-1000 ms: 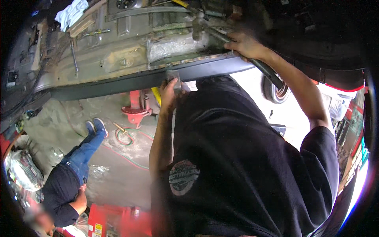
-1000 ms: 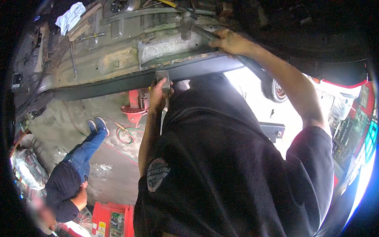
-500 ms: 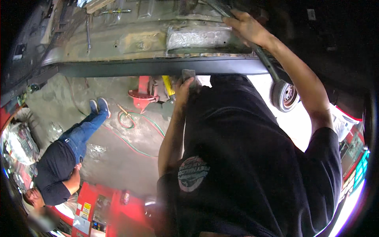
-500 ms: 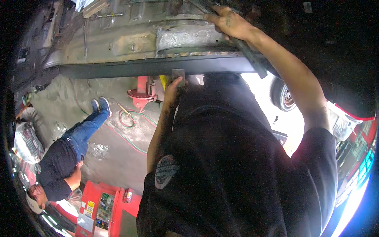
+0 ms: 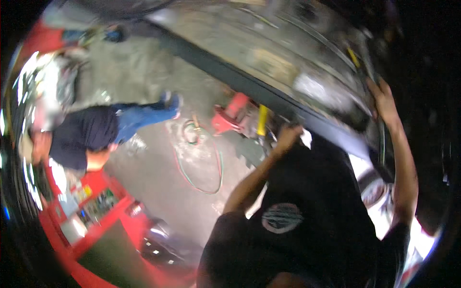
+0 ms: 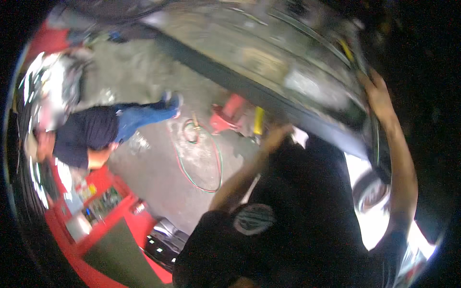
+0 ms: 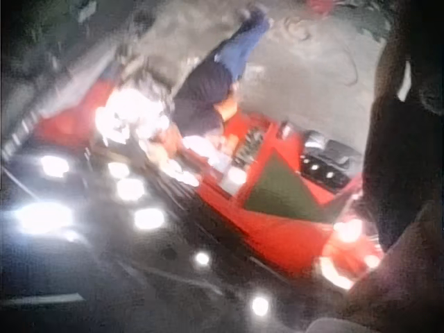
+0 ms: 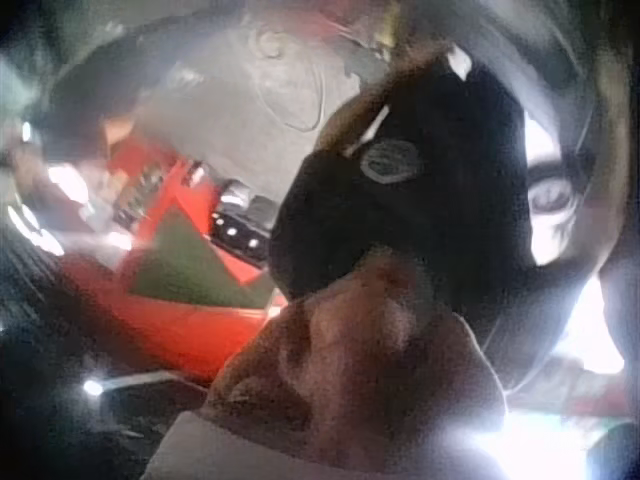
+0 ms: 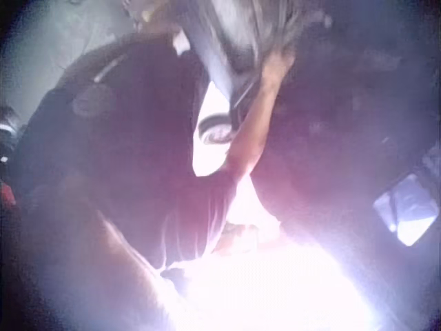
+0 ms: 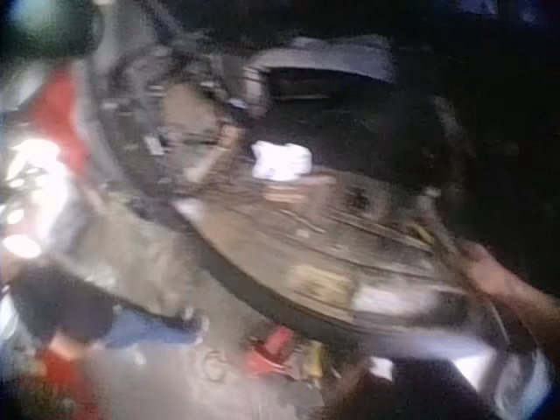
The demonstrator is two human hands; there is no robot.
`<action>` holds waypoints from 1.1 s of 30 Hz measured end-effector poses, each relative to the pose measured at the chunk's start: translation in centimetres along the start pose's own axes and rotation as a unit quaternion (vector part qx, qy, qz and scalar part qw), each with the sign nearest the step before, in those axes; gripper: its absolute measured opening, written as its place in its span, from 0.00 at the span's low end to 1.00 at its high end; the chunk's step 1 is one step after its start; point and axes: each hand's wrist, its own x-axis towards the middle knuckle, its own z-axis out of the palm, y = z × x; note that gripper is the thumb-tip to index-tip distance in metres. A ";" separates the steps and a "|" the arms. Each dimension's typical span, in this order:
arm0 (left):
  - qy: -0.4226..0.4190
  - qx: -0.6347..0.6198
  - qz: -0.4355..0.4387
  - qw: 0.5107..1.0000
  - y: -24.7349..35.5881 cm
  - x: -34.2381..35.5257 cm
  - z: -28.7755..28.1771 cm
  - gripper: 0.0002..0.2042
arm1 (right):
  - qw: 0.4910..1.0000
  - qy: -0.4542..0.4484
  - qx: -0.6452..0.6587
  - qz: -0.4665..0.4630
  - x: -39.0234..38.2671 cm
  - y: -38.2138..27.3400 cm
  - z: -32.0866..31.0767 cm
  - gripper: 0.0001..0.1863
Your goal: The person uses a hammer to pound on the metal frame of a vehicle interior and then installs a rubber seal along the edge of the opening.
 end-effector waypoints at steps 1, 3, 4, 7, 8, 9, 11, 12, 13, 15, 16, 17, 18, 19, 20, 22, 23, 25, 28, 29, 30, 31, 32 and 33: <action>0.003 -0.028 -0.015 0.999 0.0 0.5 0.6 0.16 | 0.999 0.028 0.011 -0.012 0.1 2.1 0.4 0.37; 0.027 -0.103 -0.052 0.993 -1.9 1.9 2.0 0.17 | 0.998 -0.003 -0.050 -0.033 -0.5 8.4 3.4 0.35; 0.025 -0.139 -0.049 0.989 -1.2 0.6 1.9 0.17 | 0.993 -0.066 -0.087 -0.039 -1.3 10.6 5.7 0.34; 0.016 -0.173 -0.051 0.983 0.0 0.1 0.6 0.17 | 0.973 -0.203 -0.079 -0.069 -2.8 11.5 8.7 0.31; 0.041 -0.181 -0.014 0.982 -0.3 0.0 0.5 0.16 | 0.985 -0.167 -0.048 0.014 -2.5 10.1 8.2 0.28; 0.064 -0.189 0.020 0.980 -0.8 -0.1 0.6 0.15 | 0.982 -0.182 -0.043 0.028 -2.6 8.0 7.2 0.24; 0.050 -0.193 -0.010 0.980 0.3 -0.7 1.3 0.15 | 0.978 -0.192 -0.042 0.067 -2.8 4.2 4.3 0.17; 0.044 -0.187 -0.026 0.981 1.2 -0.8 1.3 0.14 | 0.987 -0.151 -0.039 0.031 -3.2 3.4 4.4 0.15; 0.041 -0.188 -0.024 0.981 0.7 -0.4 1.2 0.14 | 0.988 -0.148 -0.041 0.030 -3.2 3.6 4.9 0.15; 0.043 -0.203 -0.010 0.978 0.1 0.0 1.1 0.14 | 0.989 -0.116 -0.036 0.085 -3.4 4.7 6.8 0.26; 0.040 -0.203 -0.012 0.978 0.3 -0.1 1.2 0.14 | 0.989 -0.114 -0.037 0.088 -3.4 4.7 7.1 0.26; 0.037 -0.206 -0.015 0.978 0.4 -0.1 1.1 0.15 | 0.974 -0.194 -0.050 0.106 -3.4 4.5 7.6 0.24; 0.032 -0.208 -0.019 0.977 0.7 -0.3 1.0 0.15 | 0.953 -0.271 -0.062 0.125 -3.7 4.6 8.1 0.21; 0.022 -0.213 -0.015 0.977 0.3 0.0 0.4 0.14 | 0.979 -0.174 -0.030 0.101 -3.3 5.7 9.3 0.18; 0.023 -0.212 -0.015 0.977 -0.3 0.0 0.0 0.14 | 0.979 -0.174 -0.029 0.100 -2.9 6.4 8.6 0.18; 0.027 -0.223 -0.013 0.974 1.0 -1.1 -0.1 0.13 | 0.970 -0.193 0.031 0.147 -3.5 1.8 6.4 0.16; 0.021 -0.219 -0.015 0.975 1.8 -1.2 -0.3 0.13 | 0.971 -0.191 0.028 0.141 -3.9 1.8 5.9 0.16; -0.004 -0.166 -0.031 0.986 2.1 -1.2 0.2 0.12 | 0.968 -0.206 -0.004 0.140 -4.5 2.6 6.3 0.15; -0.022 -0.085 0.007 0.996 1.6 0.4 0.4 0.11 | 0.968 -0.200 -0.135 0.074 -3.9 5.5 6.8 0.16; -0.003 -0.110 -0.010 0.994 1.3 0.3 0.2 0.12 | 0.963 -0.229 -0.128 0.061 -3.2 3.9 6.2 0.17; -0.022 -0.109 -0.016 0.994 2.6 0.0 0.4 0.12 | 0.963 -0.232 -0.127 0.055 -2.7 3.9 5.4 0.23; -0.007 -0.136 -0.032 0.990 2.1 -0.1 0.3 0.12 | 0.962 -0.239 -0.126 0.044 -2.1 3.3 4.8 0.32; 0.011 -0.115 -0.068 0.991 4.4 -1.0 0.8 0.13 | 0.968 -0.205 -0.128 0.074 -2.9 1.9 4.7 0.31; 0.022 -0.144 -0.061 0.988 3.0 -0.6 -0.2 0.12 | 0.971 -0.178 -0.127 0.092 -3.7 -0.5 5.1 0.31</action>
